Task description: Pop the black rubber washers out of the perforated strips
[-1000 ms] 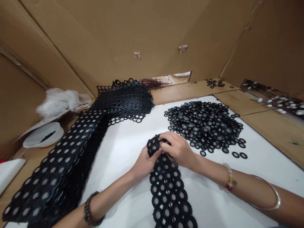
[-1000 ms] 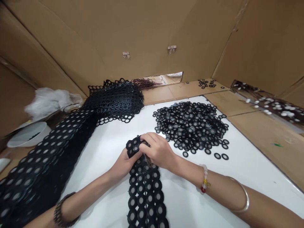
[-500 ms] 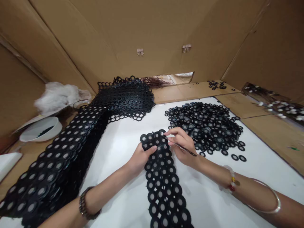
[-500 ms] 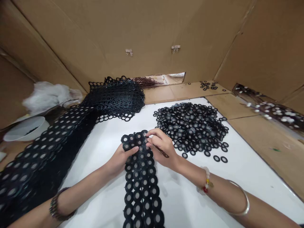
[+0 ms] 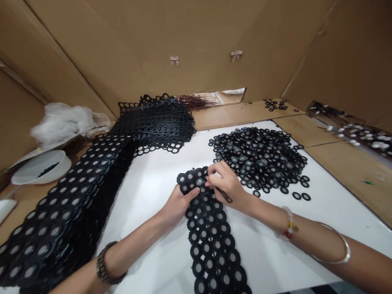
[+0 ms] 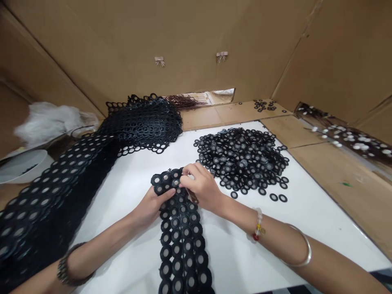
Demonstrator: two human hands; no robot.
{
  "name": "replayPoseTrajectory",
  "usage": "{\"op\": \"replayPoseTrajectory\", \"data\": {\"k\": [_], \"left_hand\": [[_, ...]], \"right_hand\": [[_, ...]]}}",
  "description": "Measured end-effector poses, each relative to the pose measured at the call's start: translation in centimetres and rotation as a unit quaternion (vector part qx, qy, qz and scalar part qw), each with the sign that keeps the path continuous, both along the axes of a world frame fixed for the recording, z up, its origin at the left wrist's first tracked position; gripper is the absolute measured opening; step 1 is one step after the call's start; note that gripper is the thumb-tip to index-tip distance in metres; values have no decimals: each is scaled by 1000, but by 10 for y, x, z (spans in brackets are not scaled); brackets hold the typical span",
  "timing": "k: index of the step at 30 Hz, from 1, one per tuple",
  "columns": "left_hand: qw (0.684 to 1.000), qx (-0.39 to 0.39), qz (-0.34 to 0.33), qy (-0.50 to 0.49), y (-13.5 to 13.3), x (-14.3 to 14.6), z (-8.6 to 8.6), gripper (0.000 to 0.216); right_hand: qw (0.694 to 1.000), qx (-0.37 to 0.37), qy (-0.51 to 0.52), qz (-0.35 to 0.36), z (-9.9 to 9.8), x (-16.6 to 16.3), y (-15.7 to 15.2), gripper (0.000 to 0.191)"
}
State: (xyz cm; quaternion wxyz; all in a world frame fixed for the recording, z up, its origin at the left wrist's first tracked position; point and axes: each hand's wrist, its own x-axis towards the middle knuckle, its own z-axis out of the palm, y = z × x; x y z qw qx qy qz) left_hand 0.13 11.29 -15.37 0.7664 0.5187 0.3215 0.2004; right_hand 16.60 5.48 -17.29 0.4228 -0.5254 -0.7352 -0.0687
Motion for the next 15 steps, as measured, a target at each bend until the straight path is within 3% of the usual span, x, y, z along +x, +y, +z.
{"op": "replayPoseTrajectory", "data": {"k": [5, 9, 13, 15], "left_hand": [[999, 39, 12, 33, 0, 2, -1, 29], [997, 71, 16, 30, 3, 5, -2, 32], [996, 70, 15, 60, 4, 7, 1, 31], [995, 55, 23, 82, 5, 6, 2, 31]], "right_hand": [[1000, -9, 17, 16, 4, 4, 1, 17], [988, 43, 132, 67, 1, 5, 0, 18], [956, 64, 287, -17, 3, 1, 2, 16], [948, 75, 307, -37, 5, 0, 2, 16]]}}
